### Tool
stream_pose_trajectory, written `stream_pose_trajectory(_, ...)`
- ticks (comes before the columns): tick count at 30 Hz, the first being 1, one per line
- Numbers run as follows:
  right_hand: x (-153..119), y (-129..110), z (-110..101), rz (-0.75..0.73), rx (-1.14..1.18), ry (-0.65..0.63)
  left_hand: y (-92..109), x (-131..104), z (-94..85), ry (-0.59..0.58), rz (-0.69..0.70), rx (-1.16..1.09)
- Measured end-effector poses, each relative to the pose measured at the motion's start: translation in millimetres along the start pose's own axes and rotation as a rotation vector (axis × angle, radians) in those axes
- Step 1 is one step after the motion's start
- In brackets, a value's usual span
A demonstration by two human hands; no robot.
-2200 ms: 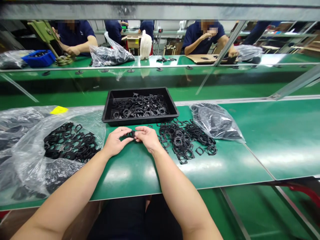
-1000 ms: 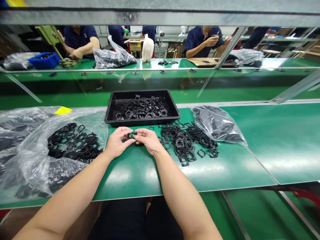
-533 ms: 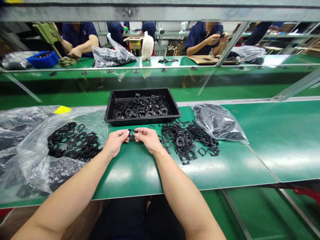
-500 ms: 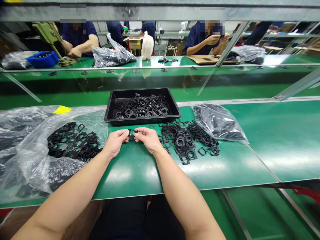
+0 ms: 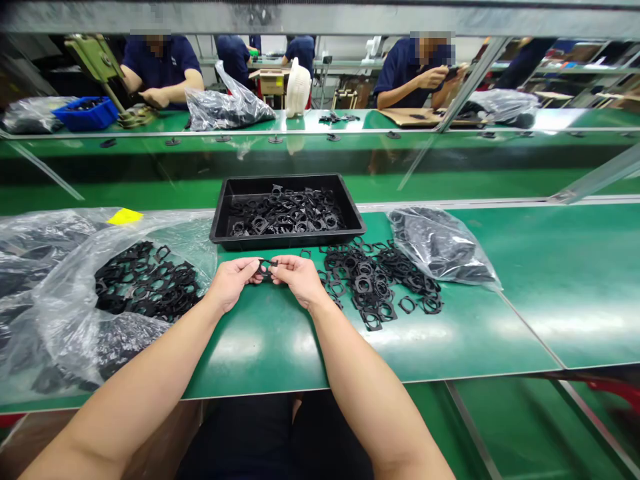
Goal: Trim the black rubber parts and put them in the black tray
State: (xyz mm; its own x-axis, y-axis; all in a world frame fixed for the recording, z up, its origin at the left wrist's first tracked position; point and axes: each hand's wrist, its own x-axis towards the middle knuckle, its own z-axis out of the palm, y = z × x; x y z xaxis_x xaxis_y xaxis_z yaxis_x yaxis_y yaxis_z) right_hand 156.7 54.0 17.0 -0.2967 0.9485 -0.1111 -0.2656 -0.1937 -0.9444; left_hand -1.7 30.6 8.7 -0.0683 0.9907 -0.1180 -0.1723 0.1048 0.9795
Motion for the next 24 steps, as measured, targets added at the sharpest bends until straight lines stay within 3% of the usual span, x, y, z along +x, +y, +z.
stream_pose_trajectory(7, 1, 3, 0, -0.016, -0.016, -0.002, -2, 0, -1.1, 0.046, 0.105, 0.141)
stream_pose_trajectory(16, -2, 4, 3, 0.001, 0.002, -0.007, -1, 0, 1.1, 0.036, 0.078, 0.048)
stream_pose_trajectory(24, -3, 3, 1, 0.018, -0.009, -0.025, 9, -4, -2.5, -0.152, -0.117, -0.116)
